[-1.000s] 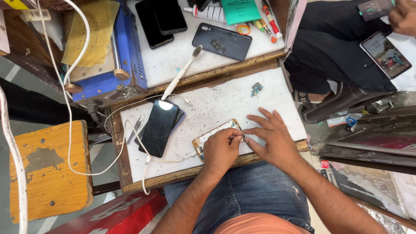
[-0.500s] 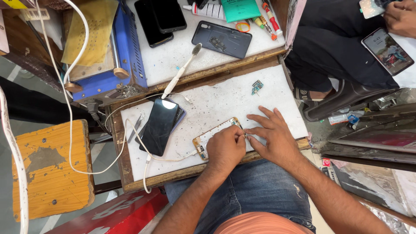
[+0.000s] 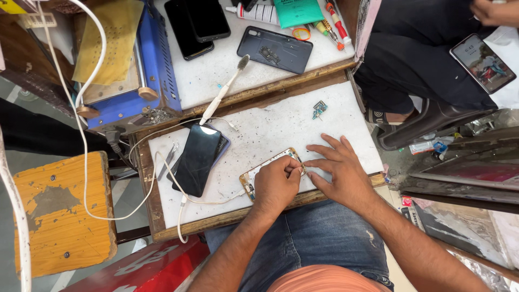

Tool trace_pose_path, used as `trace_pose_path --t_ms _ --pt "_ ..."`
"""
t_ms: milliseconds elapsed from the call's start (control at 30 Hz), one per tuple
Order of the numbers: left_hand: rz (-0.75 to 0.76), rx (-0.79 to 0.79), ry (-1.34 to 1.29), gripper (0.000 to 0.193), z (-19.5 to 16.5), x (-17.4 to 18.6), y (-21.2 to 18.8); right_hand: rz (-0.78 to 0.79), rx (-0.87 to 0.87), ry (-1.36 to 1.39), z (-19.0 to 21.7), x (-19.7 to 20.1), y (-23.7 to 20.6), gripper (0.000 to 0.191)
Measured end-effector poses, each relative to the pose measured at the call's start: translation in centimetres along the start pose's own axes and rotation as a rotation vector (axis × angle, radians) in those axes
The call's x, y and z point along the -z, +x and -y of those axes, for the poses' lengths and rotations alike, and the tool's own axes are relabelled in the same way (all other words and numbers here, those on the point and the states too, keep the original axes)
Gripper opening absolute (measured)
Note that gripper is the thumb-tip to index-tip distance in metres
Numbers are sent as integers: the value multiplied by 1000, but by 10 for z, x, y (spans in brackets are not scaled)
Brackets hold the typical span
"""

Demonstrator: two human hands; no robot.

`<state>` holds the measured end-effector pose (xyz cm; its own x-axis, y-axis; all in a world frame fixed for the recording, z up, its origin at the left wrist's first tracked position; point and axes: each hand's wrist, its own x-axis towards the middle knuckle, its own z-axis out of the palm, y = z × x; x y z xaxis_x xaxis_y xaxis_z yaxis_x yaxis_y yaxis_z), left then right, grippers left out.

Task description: The person handles a disassembled smartphone, connects a charging cable, and manipulates internal components on a cluttered workbench. They also handle a second phone and a small circuit board while another person works nearby.

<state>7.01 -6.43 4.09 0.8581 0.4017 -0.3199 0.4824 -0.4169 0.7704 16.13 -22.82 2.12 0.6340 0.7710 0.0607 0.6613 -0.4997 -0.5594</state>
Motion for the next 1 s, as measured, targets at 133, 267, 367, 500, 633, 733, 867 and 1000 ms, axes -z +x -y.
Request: trace_pose_path --t_ms 133,267,367,500,633,733,867,1000 --pt "-60 -36 24 8 0 -4 -3 7 -11 -19 1 0 1 26" --pt "-127 -135 51 7 2 -5 -4 1 -5 -23 1 0 1 34" --pt "-181 -165 7 6 4 -5 -2 3 -1 -29 0 -1 1 36" --pt "-197 -233 109 6 7 -8 -2 1 -2 -34 1 -1 1 35" --pt "-232 -336 154 6 11 -11 -3 13 -1 -39 3 1 1 40" --pt "-291 -427 269 11 14 -16 -5 18 13 -61 6 2 2 48" --pt "-379 -579 459 17 18 -19 -6 7 16 -81 9 3 3 53" --pt "-353 -709 524 20 22 -15 -6 19 -8 -130 12 2 5 52"
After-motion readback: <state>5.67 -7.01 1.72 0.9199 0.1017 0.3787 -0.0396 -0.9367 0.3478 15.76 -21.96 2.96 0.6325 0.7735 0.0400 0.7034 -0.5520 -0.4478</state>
